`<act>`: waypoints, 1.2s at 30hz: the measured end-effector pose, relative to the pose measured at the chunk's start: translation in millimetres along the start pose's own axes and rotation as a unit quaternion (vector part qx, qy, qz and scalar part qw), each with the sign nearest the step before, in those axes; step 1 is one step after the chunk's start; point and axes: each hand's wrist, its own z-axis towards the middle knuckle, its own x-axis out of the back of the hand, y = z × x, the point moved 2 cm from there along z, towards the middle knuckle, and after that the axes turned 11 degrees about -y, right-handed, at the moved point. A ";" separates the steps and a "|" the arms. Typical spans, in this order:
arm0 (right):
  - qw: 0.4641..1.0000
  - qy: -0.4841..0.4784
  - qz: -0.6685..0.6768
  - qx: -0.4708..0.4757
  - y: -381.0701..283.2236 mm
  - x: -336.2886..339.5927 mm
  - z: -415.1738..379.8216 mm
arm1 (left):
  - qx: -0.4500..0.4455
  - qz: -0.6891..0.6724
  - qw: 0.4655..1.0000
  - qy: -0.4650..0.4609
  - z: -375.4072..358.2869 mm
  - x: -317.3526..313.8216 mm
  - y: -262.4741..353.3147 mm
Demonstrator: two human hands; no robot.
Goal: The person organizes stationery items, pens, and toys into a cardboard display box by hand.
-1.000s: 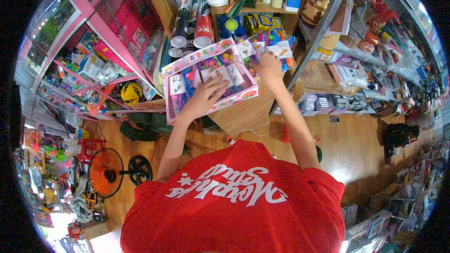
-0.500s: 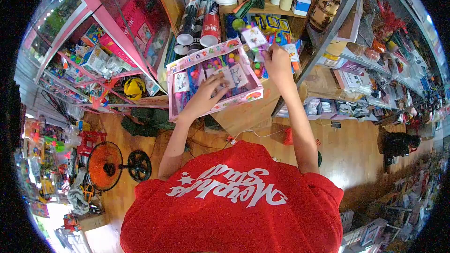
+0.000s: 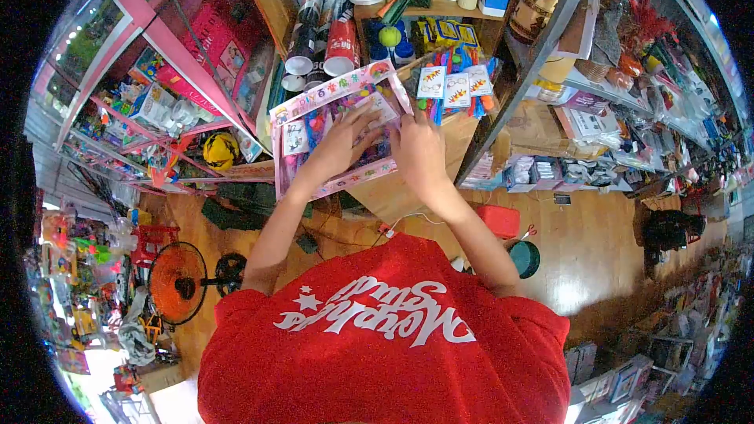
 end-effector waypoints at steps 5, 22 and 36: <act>0.999 -0.020 -0.027 0.002 9.0 7.1 -17.4 | 0.050 0.138 0.985 -0.090 12.8 14.3 6.4; 0.998 0.006 0.012 0.065 21.0 -1.9 -37.6 | -0.029 0.066 0.976 -0.205 52.0 -5.3 -21.0; 0.998 0.019 0.006 0.054 18.8 -13.9 -45.1 | -0.066 0.163 0.975 -0.133 77.9 -17.2 -37.9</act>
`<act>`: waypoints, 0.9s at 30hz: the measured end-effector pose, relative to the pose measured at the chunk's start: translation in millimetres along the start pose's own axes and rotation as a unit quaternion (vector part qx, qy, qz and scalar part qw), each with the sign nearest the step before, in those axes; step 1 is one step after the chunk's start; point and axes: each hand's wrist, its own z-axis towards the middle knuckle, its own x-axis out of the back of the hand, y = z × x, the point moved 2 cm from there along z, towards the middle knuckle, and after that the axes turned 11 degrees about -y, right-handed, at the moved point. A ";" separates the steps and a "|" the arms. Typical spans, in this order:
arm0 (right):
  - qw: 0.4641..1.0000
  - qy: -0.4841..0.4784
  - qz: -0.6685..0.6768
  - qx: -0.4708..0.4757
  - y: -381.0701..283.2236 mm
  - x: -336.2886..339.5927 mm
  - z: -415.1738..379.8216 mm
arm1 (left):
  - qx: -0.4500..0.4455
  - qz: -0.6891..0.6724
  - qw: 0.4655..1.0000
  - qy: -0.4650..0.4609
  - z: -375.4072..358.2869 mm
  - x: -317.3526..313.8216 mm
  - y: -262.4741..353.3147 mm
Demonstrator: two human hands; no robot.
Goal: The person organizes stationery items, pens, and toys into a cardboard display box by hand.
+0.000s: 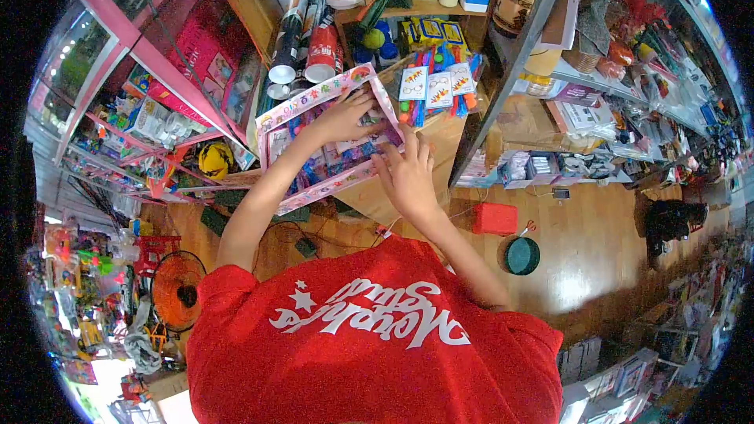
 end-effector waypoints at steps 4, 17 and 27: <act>0.996 0.064 0.065 0.013 10.3 22.8 17.4 | 0.015 -0.009 0.999 0.044 -11.9 9.8 10.0; 0.964 -0.200 -0.132 0.120 87.9 19.6 85.4 | 0.083 -0.120 0.986 0.075 -85.3 -13.3 26.9; 0.991 0.022 0.076 0.111 88.7 60.5 89.0 | 0.058 -0.151 0.984 0.080 -119.7 15.3 36.8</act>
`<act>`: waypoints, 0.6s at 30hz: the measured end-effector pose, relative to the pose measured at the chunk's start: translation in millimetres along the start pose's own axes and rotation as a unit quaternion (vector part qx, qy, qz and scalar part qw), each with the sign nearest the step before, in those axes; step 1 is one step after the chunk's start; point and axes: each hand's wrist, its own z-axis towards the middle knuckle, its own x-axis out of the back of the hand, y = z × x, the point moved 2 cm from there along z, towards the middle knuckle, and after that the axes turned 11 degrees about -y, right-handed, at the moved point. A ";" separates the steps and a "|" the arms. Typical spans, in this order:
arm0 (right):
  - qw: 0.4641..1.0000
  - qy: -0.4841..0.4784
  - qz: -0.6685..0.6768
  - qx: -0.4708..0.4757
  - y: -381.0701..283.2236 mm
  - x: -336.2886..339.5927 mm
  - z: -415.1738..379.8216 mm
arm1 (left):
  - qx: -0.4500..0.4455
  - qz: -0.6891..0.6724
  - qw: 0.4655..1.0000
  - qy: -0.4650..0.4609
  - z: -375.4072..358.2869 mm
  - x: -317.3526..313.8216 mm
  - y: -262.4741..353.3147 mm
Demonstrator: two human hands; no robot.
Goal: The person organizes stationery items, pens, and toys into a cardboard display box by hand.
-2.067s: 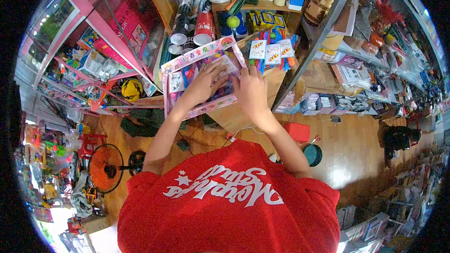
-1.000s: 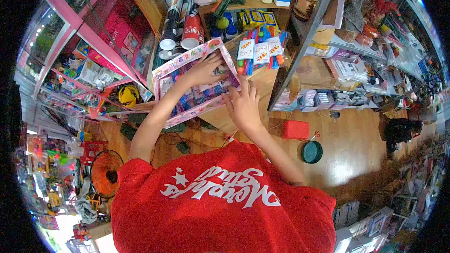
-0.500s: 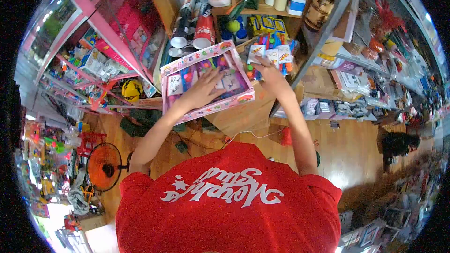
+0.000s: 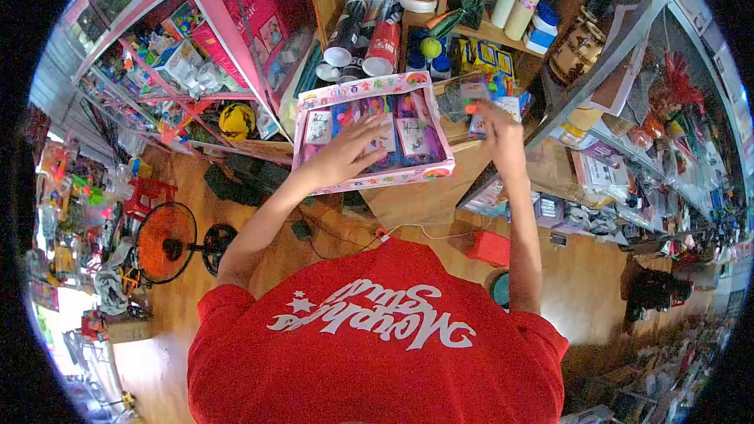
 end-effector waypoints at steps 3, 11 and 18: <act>0.993 0.113 0.021 -0.012 -32.2 21.0 -0.8 | 0.001 0.006 0.999 -0.048 2.6 -14.7 1.2; 0.996 -0.042 0.071 0.017 -90.5 2.0 -33.8 | 0.027 -0.027 0.999 0.027 12.7 -5.9 6.6; 0.992 -0.111 0.026 0.053 -98.5 -20.0 -36.0 | -0.029 -0.019 0.999 0.028 27.2 -17.8 -4.8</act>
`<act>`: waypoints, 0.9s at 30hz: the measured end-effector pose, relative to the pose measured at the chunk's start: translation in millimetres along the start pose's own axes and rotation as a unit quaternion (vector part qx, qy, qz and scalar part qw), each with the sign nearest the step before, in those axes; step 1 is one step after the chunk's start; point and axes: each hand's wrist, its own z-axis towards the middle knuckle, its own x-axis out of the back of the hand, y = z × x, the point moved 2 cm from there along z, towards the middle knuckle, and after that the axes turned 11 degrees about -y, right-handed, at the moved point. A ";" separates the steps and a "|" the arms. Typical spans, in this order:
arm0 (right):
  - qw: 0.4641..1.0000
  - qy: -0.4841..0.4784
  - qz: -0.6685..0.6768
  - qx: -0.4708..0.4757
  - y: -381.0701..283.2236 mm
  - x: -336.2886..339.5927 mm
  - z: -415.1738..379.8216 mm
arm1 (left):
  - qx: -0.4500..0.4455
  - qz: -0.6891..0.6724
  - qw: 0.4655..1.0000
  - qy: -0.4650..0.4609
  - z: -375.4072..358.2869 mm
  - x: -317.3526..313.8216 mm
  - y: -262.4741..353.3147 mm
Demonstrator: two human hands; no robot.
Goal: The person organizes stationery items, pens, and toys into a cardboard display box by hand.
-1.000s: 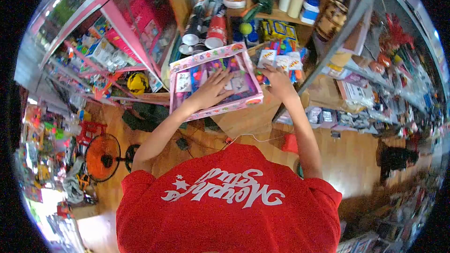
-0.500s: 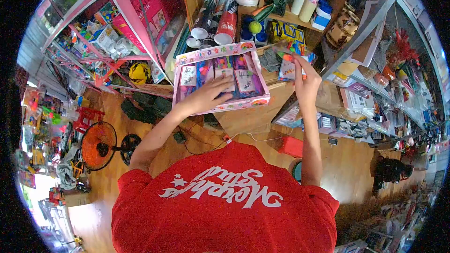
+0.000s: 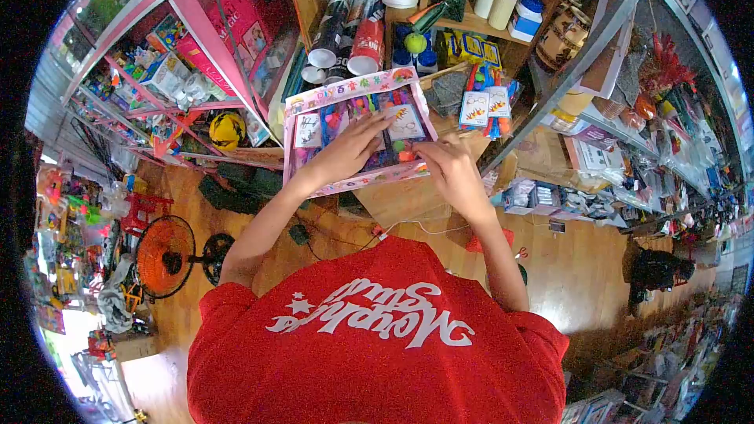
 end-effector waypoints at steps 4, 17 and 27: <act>0.998 -0.004 -0.048 -0.035 0.1 -5.8 7.5 | 0.036 0.030 0.999 -0.028 8.9 2.7 1.3; 0.999 -0.017 -0.046 0.003 30.4 -3.4 30.1 | 0.029 0.041 0.999 0.004 27.0 5.3 -16.4; 0.956 0.136 -0.181 -0.185 131.2 13.2 -0.2 | -0.029 0.003 1.000 -0.003 34.1 -6.4 -5.9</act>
